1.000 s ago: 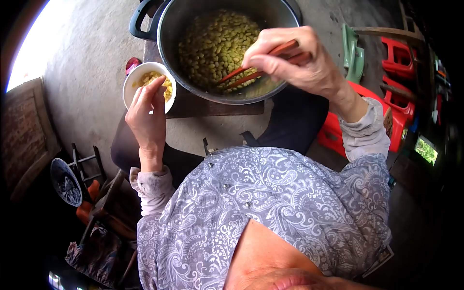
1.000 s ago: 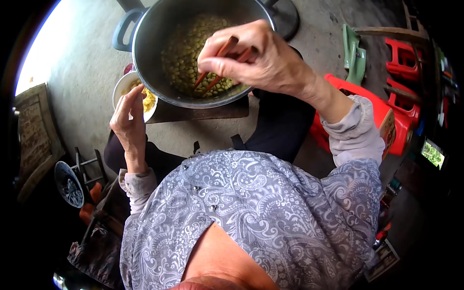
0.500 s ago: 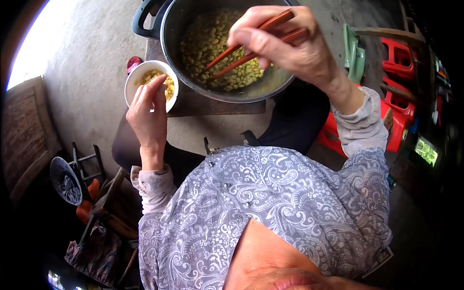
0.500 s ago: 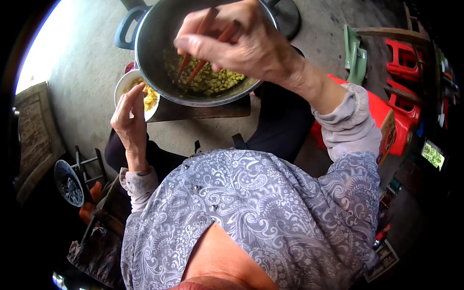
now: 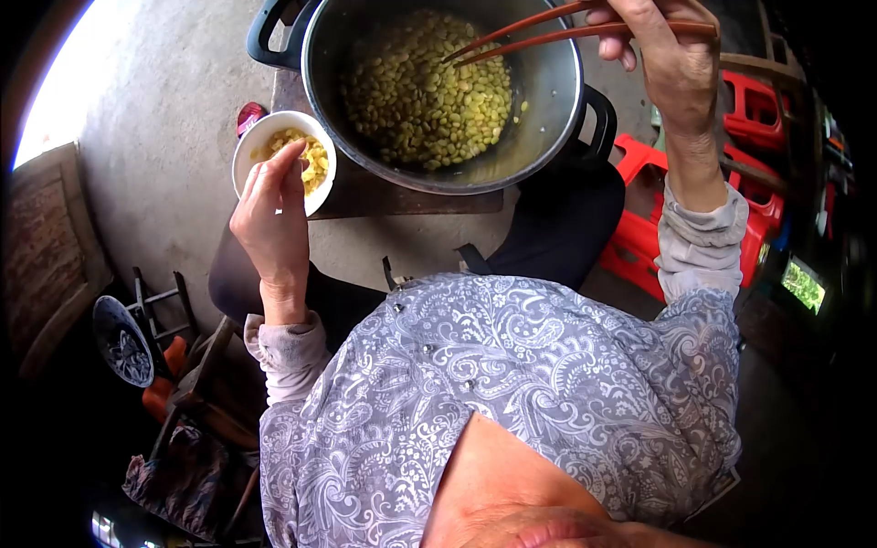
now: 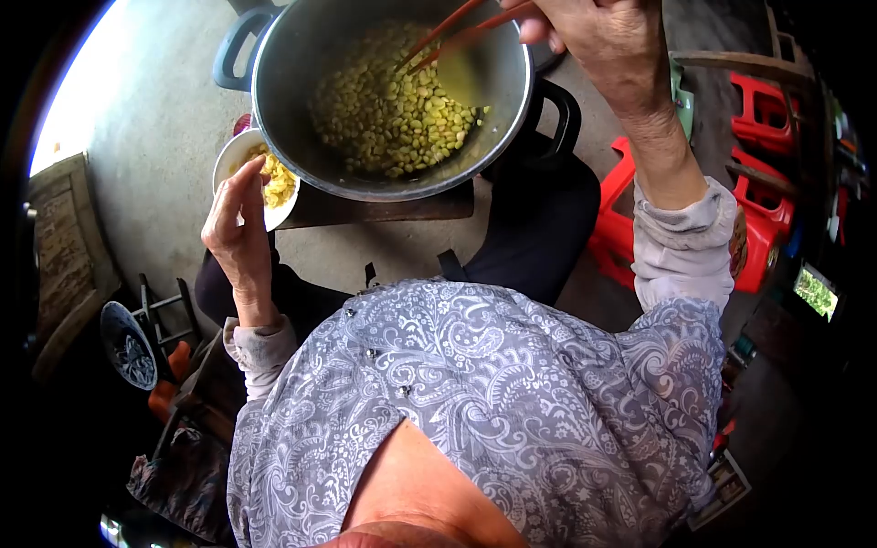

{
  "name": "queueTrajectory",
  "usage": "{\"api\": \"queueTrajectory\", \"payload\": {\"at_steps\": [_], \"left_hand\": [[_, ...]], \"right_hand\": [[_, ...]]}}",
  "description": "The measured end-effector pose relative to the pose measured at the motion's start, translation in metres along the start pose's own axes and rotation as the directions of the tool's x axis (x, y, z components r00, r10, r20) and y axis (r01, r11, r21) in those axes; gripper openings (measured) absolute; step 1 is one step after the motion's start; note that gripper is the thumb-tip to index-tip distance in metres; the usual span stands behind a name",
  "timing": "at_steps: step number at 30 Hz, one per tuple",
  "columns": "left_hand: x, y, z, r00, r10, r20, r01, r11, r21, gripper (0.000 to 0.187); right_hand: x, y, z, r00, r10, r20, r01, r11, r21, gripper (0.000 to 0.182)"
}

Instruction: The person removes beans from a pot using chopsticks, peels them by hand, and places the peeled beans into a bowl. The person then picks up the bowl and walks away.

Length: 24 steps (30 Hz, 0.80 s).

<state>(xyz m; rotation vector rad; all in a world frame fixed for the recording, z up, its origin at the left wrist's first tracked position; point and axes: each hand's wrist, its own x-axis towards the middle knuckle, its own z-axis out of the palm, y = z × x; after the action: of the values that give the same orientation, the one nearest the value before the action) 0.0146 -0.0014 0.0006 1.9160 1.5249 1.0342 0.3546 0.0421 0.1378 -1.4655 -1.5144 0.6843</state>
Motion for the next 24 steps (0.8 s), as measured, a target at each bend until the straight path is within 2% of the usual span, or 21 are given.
{"api": "queueTrajectory", "payload": {"at_steps": [1, 4, 7, 10, 13, 16, 20, 22, 24], "left_hand": [[0.0, -0.001, 0.0, 1.0, 0.003, -0.003, -0.003, 1.0, 0.009, 0.02], [-0.001, 0.004, -0.005, 0.998, -0.055, 0.011, 0.055, 0.998, 0.017, 0.021], [0.0, 0.003, -0.005, 0.998, -0.058, 0.0, 0.058, 0.998, 0.012, 0.021], [0.0, 0.004, -0.004, 0.996, -0.09, 0.014, 0.09, 0.996, -0.003, 0.021], [0.0, 0.004, -0.004, 0.999, -0.051, 0.002, 0.051, 0.999, 0.005, 0.021], [0.0, 0.004, -0.004, 0.998, -0.063, 0.003, 0.063, 0.998, 0.0, 0.021], [-0.001, 0.004, -0.005, 0.999, -0.053, 0.002, 0.053, 0.998, -0.021, 0.021], [-0.001, 0.002, -0.005, 0.999, -0.035, -0.003, 0.035, 0.999, -0.006, 0.021], [-0.001, 0.005, -0.004, 0.998, -0.062, 0.017, 0.062, 0.998, -0.011, 0.021]], "right_hand": [[0.0, 0.001, 0.0, 0.999, -0.026, -0.032, 0.026, 1.0, -0.009, 0.022], [0.002, 0.01, -0.007, 1.0, 0.025, 0.002, -0.025, 1.0, -0.005, 0.022], [0.001, 0.014, -0.001, 1.0, -0.012, -0.01, 0.012, 1.0, 0.001, 0.023], [0.004, 0.018, 0.0, 0.999, 0.049, 0.021, -0.049, 0.999, 0.012, 0.023], [0.005, 0.023, -0.005, 0.995, 0.003, -0.102, 0.009, 0.992, 0.122, 0.023], [0.007, 0.023, -0.017, 0.993, -0.063, -0.097, 0.068, 0.997, 0.047, 0.024], [0.006, 0.018, -0.018, 0.998, 0.033, -0.059, -0.03, 0.999, 0.044, 0.022], [0.003, 0.02, -0.007, 0.996, -0.018, -0.082, 0.011, 0.996, -0.086, 0.02], [-0.002, 0.023, -0.001, 1.0, 0.012, -0.026, -0.014, 0.993, -0.115, 0.018]]}}
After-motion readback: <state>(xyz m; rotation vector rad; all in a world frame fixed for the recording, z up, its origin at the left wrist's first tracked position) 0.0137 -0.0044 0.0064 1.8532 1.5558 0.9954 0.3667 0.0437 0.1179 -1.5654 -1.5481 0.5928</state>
